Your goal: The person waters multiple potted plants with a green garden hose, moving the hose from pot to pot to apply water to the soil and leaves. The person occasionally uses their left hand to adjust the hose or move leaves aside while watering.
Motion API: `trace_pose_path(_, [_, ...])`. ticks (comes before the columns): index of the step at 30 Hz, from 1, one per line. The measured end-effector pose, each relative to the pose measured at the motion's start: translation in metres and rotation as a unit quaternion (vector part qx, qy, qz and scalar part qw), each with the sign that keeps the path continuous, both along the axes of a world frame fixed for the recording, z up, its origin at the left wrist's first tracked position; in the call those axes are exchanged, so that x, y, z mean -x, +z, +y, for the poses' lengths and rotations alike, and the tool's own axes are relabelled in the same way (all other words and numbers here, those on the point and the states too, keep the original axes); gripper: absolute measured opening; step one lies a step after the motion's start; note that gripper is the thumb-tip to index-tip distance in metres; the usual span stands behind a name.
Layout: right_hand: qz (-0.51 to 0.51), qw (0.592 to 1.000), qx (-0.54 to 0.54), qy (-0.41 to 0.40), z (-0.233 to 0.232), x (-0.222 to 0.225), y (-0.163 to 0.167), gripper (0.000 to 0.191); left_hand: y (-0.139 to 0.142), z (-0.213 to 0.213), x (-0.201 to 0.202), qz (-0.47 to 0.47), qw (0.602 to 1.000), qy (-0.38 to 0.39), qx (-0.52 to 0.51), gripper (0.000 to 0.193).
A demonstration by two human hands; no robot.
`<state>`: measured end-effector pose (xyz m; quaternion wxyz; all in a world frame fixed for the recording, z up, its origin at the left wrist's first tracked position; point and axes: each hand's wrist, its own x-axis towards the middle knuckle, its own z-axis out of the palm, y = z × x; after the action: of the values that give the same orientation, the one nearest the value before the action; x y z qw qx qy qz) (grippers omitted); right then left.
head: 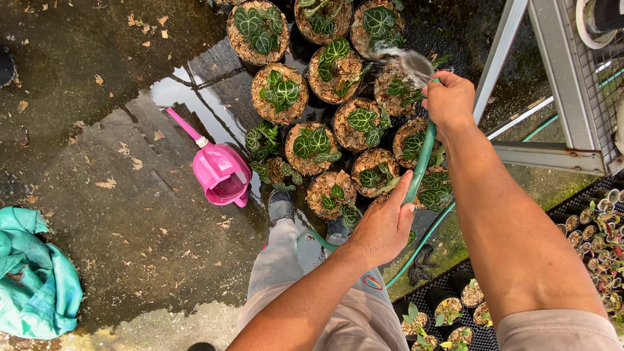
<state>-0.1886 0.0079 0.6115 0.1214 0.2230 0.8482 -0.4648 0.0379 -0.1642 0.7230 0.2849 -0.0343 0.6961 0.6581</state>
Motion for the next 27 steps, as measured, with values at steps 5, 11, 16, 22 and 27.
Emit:
trace_pose_path(5, [-0.005, 1.0, -0.02, 0.002, -0.004, -0.001, 0.003, 0.018, -0.003, 0.002, 0.0, -0.001, 1.0, -0.005, 0.008, 0.067])
trace_pose_path(11, [-0.004, 1.0, -0.016, -0.001, -0.012, -0.004, 0.008, 0.018, -0.002, 0.001, 0.0, -0.006, 1.0, -0.013, 0.016, 0.067])
trace_pose_path(16, [-0.015, 1.0, -0.023, -0.007, -0.019, -0.003, 0.016, 0.019, 0.003, -0.003, 0.004, -0.017, 0.999, -0.023, 0.016, 0.067])
trace_pose_path(22, [-0.016, 0.999, -0.027, -0.009, -0.023, -0.002, 0.02, 0.019, 0.003, -0.002, 0.004, -0.021, 0.999, -0.024, 0.022, 0.067])
trace_pose_path(27, [-0.02, 0.999, -0.036, -0.003, -0.024, -0.001, 0.022, 0.018, 0.002, -0.001, 0.004, -0.014, 0.999, -0.017, 0.024, 0.066])
